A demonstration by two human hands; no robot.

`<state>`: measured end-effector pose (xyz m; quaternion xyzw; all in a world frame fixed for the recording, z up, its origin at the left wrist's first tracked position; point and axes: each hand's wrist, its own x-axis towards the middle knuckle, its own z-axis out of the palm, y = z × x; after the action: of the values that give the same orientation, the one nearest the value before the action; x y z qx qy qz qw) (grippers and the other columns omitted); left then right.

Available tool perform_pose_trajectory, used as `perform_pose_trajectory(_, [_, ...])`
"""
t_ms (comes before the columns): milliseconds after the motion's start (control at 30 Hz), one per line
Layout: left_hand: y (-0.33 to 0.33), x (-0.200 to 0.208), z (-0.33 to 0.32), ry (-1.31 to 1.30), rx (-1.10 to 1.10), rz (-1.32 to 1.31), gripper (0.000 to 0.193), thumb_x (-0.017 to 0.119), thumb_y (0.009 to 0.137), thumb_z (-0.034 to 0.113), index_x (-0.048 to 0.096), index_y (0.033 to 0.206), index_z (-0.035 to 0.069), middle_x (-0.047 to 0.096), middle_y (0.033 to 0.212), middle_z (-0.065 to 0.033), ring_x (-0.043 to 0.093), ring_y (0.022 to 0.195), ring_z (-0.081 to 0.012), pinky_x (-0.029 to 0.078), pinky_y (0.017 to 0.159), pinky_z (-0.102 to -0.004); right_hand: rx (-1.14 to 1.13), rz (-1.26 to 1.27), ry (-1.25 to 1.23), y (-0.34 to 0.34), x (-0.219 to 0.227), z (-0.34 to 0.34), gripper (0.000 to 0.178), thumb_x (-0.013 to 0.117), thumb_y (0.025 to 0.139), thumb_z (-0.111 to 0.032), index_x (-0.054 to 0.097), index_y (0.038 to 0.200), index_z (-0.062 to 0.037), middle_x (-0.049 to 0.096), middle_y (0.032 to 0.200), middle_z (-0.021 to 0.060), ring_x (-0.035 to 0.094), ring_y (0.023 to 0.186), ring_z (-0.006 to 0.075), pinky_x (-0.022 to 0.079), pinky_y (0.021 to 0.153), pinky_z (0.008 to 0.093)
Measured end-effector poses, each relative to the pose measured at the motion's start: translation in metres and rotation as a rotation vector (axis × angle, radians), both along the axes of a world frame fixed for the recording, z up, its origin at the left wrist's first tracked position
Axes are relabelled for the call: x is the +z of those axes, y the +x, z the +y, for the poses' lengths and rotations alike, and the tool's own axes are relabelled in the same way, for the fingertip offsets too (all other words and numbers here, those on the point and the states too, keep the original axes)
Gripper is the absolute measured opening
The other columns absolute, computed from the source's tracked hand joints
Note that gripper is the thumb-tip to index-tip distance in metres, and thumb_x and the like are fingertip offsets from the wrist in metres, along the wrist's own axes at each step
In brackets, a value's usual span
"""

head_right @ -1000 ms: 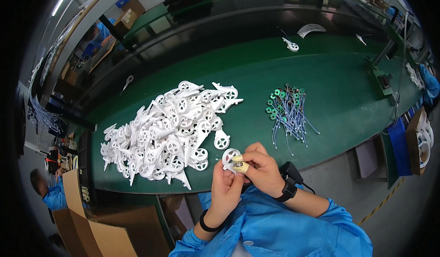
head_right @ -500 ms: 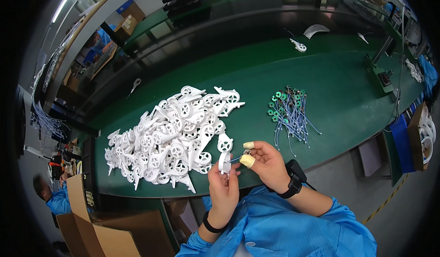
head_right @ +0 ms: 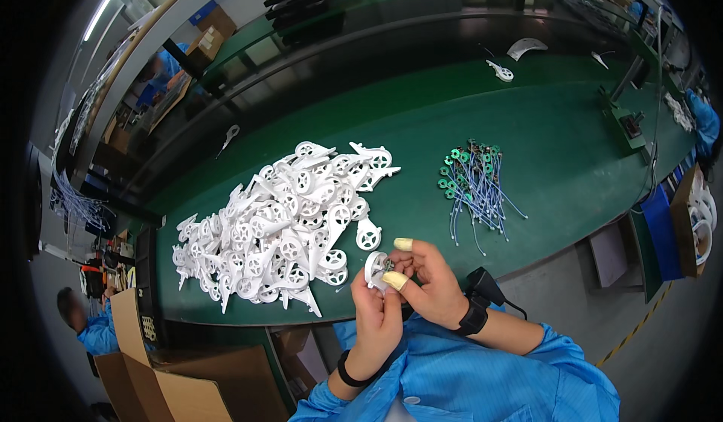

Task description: Assembling small electronic components by inserting wired connectors into white plastic housings.

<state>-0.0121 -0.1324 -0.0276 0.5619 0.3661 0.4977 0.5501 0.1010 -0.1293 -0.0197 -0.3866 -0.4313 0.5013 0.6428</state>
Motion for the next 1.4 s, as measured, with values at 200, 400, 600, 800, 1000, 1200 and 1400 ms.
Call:
perform_pose_trajectory(200, [0.001,-0.002,-0.001,0.066,0.007,-0.007,0.046,0.039,0.092,-0.007,0.019,0.134,-0.008,0.045,0.123,-0.0226,0.054,0.112,-0.0248,0.044,0.097,-0.0345,-0.014,-0.292,0.049,0.008,-0.002,-0.003,0.030,0.064,0.084,0.004,0.056,0.114,0.0013,0.057,0.112,0.0131,0.059,0.091,0.0146,0.051,0.076,0.0264])
perform_pose_trajectory(400, [-0.002,-0.004,-0.003,0.129,0.038,0.124,0.047,0.038,0.093,-0.006,0.020,0.136,-0.010,0.045,0.122,-0.0246,0.056,0.111,-0.0273,0.046,0.094,-0.0353,-0.158,-0.507,0.119,0.005,0.016,-0.003,0.025,0.070,0.080,0.001,0.061,0.103,0.0024,0.060,0.103,0.0140,0.061,0.079,0.0160,0.051,0.067,0.0262])
perform_pose_trajectory(600, [-0.002,-0.005,-0.003,0.146,0.029,0.122,0.048,0.039,0.092,-0.005,0.021,0.136,-0.011,0.044,0.123,-0.0265,0.057,0.109,-0.0289,0.047,0.092,-0.0364,-0.142,-0.435,0.091,0.005,0.014,-0.003,0.024,0.069,0.080,0.002,0.061,0.102,0.0020,0.060,0.104,0.0142,0.061,0.078,0.0159,0.051,0.067,0.0263])
perform_pose_trajectory(800, [-0.003,0.004,-0.003,0.223,0.061,0.374,0.046,0.038,0.093,-0.005,0.020,0.136,-0.009,0.046,0.122,-0.0235,0.055,0.109,-0.0253,0.046,0.094,-0.0347,-0.125,-0.510,0.169,0.007,0.016,0.000,0.024,0.069,0.079,0.003,0.060,0.102,0.0018,0.060,0.102,0.0142,0.062,0.082,0.0180,0.052,0.068,0.0271])
perform_pose_trajectory(1000, [-0.004,0.017,-0.002,0.165,0.095,0.387,0.043,0.043,0.093,-0.003,0.028,0.133,-0.010,0.056,0.113,-0.0239,0.063,0.099,-0.0263,0.051,0.082,-0.0337,-0.205,-0.586,0.225,0.008,0.014,0.003,0.023,0.069,0.078,0.004,0.062,0.100,0.0018,0.061,0.100,0.0142,0.063,0.083,0.0219,0.052,0.070,0.0281])
perform_pose_trajectory(1200, [-0.010,0.017,0.004,0.264,0.153,0.523,0.043,0.054,0.091,0.008,0.039,0.130,-0.004,0.065,0.089,-0.0212,0.068,0.070,-0.0333,0.053,0.057,-0.0389,-0.170,-0.622,0.259,0.014,0.011,0.007,0.025,0.069,0.074,0.005,0.063,0.098,0.0004,0.063,0.096,0.0135,0.063,0.079,0.0247,0.050,0.069,0.0314])
perform_pose_trajectory(1400, [-0.010,0.023,0.004,0.250,0.141,0.608,0.043,0.055,0.089,0.007,0.041,0.129,-0.003,0.065,0.085,-0.0212,0.067,0.067,-0.0348,0.052,0.056,-0.0397,-0.201,-0.907,0.481,0.021,0.023,0.014,0.030,0.070,0.066,0.001,0.060,0.095,-0.0034,0.063,0.095,0.0099,0.061,0.081,0.0273,0.044,0.071,0.0343])
